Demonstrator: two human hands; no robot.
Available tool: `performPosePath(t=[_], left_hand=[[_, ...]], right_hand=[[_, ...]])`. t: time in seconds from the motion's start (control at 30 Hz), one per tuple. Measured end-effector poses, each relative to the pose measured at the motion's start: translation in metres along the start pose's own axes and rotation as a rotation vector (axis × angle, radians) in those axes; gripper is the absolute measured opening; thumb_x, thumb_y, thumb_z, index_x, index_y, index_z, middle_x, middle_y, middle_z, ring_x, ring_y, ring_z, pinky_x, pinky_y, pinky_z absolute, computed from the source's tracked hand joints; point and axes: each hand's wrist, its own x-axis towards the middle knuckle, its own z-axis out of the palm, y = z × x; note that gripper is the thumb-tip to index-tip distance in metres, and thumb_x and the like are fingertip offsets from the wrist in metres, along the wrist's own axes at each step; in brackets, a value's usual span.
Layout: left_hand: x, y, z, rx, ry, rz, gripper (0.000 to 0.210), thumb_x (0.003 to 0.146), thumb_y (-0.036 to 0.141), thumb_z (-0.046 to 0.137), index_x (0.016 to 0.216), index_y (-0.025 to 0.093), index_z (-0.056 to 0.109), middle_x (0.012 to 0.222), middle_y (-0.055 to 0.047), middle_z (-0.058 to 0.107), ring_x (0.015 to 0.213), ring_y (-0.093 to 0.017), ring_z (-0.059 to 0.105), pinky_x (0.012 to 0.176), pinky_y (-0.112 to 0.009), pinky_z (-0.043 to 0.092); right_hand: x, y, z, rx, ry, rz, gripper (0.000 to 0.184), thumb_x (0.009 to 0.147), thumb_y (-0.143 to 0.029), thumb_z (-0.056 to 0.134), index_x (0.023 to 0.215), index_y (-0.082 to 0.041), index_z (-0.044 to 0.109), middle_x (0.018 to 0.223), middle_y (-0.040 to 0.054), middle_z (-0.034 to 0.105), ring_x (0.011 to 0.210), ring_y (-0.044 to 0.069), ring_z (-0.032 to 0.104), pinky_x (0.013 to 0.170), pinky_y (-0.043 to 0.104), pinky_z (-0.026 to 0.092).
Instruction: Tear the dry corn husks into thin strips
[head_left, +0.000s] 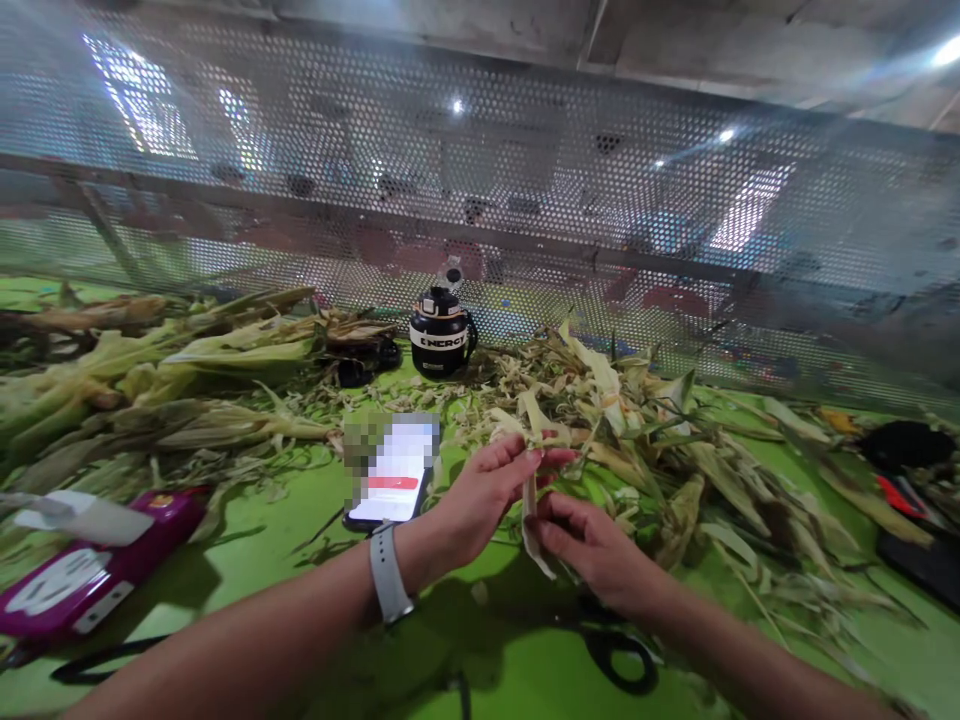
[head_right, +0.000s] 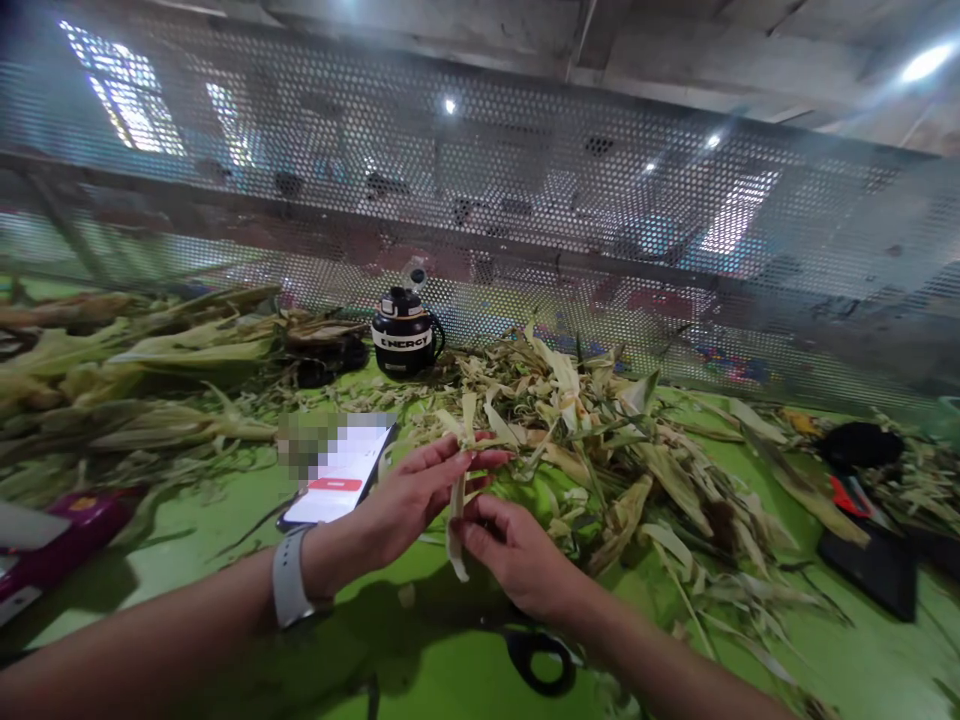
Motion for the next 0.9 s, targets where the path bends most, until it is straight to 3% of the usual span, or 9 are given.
performPosePath(t=[0.27, 0.37, 0.47, 0.5, 0.57, 0.6, 0.67, 0.77, 0.9], left_hand=[[0.001, 0.004, 0.001, 0.049, 0.041, -0.021, 0.019, 0.081, 0.020, 0.059, 0.099, 0.017, 0.058, 0.101, -0.008, 0.068, 0.093, -0.019, 0.062, 0.074, -0.029, 0.049], [0.001, 0.004, -0.001, 0.166, 0.018, -0.046, 0.013, 0.080, 0.020, 0.055, 0.092, 0.018, 0.058, 0.084, -0.003, 0.065, 0.074, -0.015, 0.060, 0.062, -0.025, 0.046], [-0.001, 0.001, -0.004, 0.315, -0.043, 0.028, 0.007, 0.078, 0.018, 0.050, 0.071, 0.017, 0.054, 0.070, 0.002, 0.051, 0.057, -0.009, 0.045, 0.051, -0.021, 0.034], [-0.002, -0.001, -0.004, 0.350, -0.070, 0.054, 0.012, 0.078, 0.018, 0.049, 0.066, 0.017, 0.051, 0.068, 0.003, 0.047, 0.056, -0.008, 0.040, 0.050, -0.021, 0.031], [-0.003, -0.004, -0.004, 0.386, -0.128, 0.049, 0.017, 0.080, 0.022, 0.045, 0.064, 0.018, 0.047, 0.064, 0.004, 0.042, 0.054, -0.009, 0.035, 0.050, -0.023, 0.028], [-0.004, -0.005, -0.003, 0.396, -0.154, 0.017, 0.019, 0.082, 0.024, 0.043, 0.065, 0.018, 0.046, 0.062, 0.004, 0.041, 0.053, -0.009, 0.034, 0.049, -0.024, 0.027], [-0.005, -0.005, -0.001, 0.394, -0.186, -0.043, 0.021, 0.086, 0.033, 0.044, 0.069, 0.019, 0.045, 0.060, 0.005, 0.038, 0.052, -0.009, 0.031, 0.049, -0.024, 0.024], [-0.006, -0.004, 0.001, 0.403, -0.196, -0.040, 0.027, 0.085, 0.044, 0.050, 0.074, 0.019, 0.045, 0.061, 0.007, 0.033, 0.053, -0.009, 0.027, 0.050, -0.023, 0.022], [-0.006, 0.001, 0.000, 0.541, -0.232, 0.009, 0.035, 0.086, 0.051, 0.046, 0.077, 0.017, 0.051, 0.059, 0.007, 0.031, 0.053, -0.009, 0.025, 0.049, -0.023, 0.021]], right_hand=[[-0.001, 0.004, 0.004, -0.171, -0.036, -0.004, 0.031, 0.086, -0.045, 0.051, 0.074, -0.016, 0.052, 0.068, -0.0020, 0.048, 0.061, 0.011, 0.043, 0.055, 0.022, 0.037], [-0.008, -0.009, -0.001, -0.401, 0.013, -0.043, 0.032, 0.087, -0.040, 0.052, 0.066, -0.016, 0.053, 0.060, -0.0023, 0.049, 0.054, 0.010, 0.042, 0.050, 0.022, 0.035], [-0.014, -0.028, -0.011, -0.636, 0.320, -0.389, 0.023, 0.088, -0.032, 0.051, 0.071, -0.018, 0.059, 0.066, 0.0009, 0.056, 0.061, 0.014, 0.051, 0.057, 0.027, 0.042], [-0.015, -0.034, -0.016, -0.735, 0.428, -0.538, 0.014, 0.087, -0.029, 0.054, 0.081, -0.019, 0.062, 0.079, 0.0041, 0.061, 0.074, 0.018, 0.056, 0.068, 0.031, 0.045], [-0.013, -0.040, -0.026, -0.953, 0.550, -0.682, 0.019, 0.085, -0.028, 0.057, 0.103, -0.022, 0.062, 0.108, 0.0097, 0.060, 0.105, 0.025, 0.052, 0.090, 0.042, 0.039], [-0.011, -0.041, -0.031, -1.037, 0.549, -0.687, 0.023, 0.086, -0.030, 0.057, 0.107, -0.023, 0.061, 0.115, 0.0103, 0.059, 0.113, 0.027, 0.048, 0.096, 0.046, 0.034], [-0.007, -0.040, -0.039, -1.119, 0.447, -0.609, 0.018, 0.089, -0.034, 0.052, 0.097, -0.022, 0.062, 0.104, 0.0088, 0.063, 0.107, 0.026, 0.052, 0.099, 0.048, 0.030], [-0.003, -0.039, -0.046, -1.095, 0.305, -0.500, 0.034, 0.094, -0.041, 0.042, 0.073, -0.019, 0.057, 0.071, 0.0036, 0.059, 0.075, 0.019, 0.055, 0.081, 0.038, 0.041], [0.000, -0.036, -0.048, -1.039, 0.273, -0.447, 0.043, 0.094, -0.047, 0.036, 0.069, -0.017, 0.054, 0.068, 0.0039, 0.054, 0.070, 0.018, 0.050, 0.068, 0.031, 0.042]])
